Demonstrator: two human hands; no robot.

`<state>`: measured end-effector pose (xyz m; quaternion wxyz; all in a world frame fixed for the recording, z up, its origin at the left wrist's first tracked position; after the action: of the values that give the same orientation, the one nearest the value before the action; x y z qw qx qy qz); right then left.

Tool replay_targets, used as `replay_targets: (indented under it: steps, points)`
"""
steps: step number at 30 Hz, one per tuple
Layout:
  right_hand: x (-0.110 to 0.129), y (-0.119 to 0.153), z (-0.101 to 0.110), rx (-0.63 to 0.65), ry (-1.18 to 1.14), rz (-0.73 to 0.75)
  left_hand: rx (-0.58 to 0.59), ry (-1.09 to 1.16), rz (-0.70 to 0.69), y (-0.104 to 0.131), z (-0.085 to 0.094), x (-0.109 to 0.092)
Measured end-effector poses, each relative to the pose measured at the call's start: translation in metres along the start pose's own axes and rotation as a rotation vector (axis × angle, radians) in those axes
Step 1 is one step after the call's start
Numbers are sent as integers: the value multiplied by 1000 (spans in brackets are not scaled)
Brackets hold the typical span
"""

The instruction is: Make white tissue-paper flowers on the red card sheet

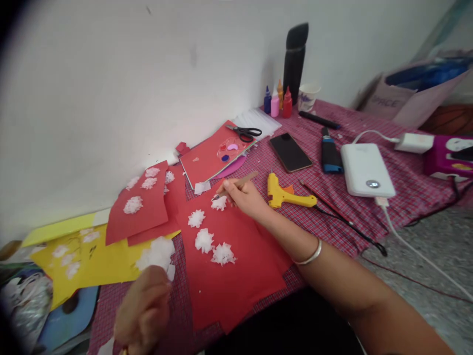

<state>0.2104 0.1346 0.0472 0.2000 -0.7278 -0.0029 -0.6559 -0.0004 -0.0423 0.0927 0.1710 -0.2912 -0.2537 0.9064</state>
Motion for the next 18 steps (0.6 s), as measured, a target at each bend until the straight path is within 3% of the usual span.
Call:
replay_targets:
  steps: [1,4,8,13,18]
  points:
    - [-3,-1,0,3,0,-5,155,16,-233,-1,-9,-18]
    - [-12,-3,-2,1,-22,-28,533,-31,-430,5,-50,-55]
    - [-26,-4,-2,-63,-41,-61,681,-122,-510,25,-98,-74]
    - [-31,-7,0,-79,79,-17,693,-250,-434,47,-125,-59]
    - [-26,-8,6,23,531,191,571,-306,-514,55,-138,-49]
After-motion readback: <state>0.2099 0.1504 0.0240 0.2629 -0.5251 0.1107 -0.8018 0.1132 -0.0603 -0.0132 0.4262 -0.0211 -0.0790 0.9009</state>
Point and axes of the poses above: each hand's wrist, its own y-axis away from the middle knuckle, its own z-axis out of the back of the hand, x = y × z, the point moved 3 cm from there along -y, towards the middle knuckle, and after that the axes turned 7 degrees about z, right-handed, at the moved point
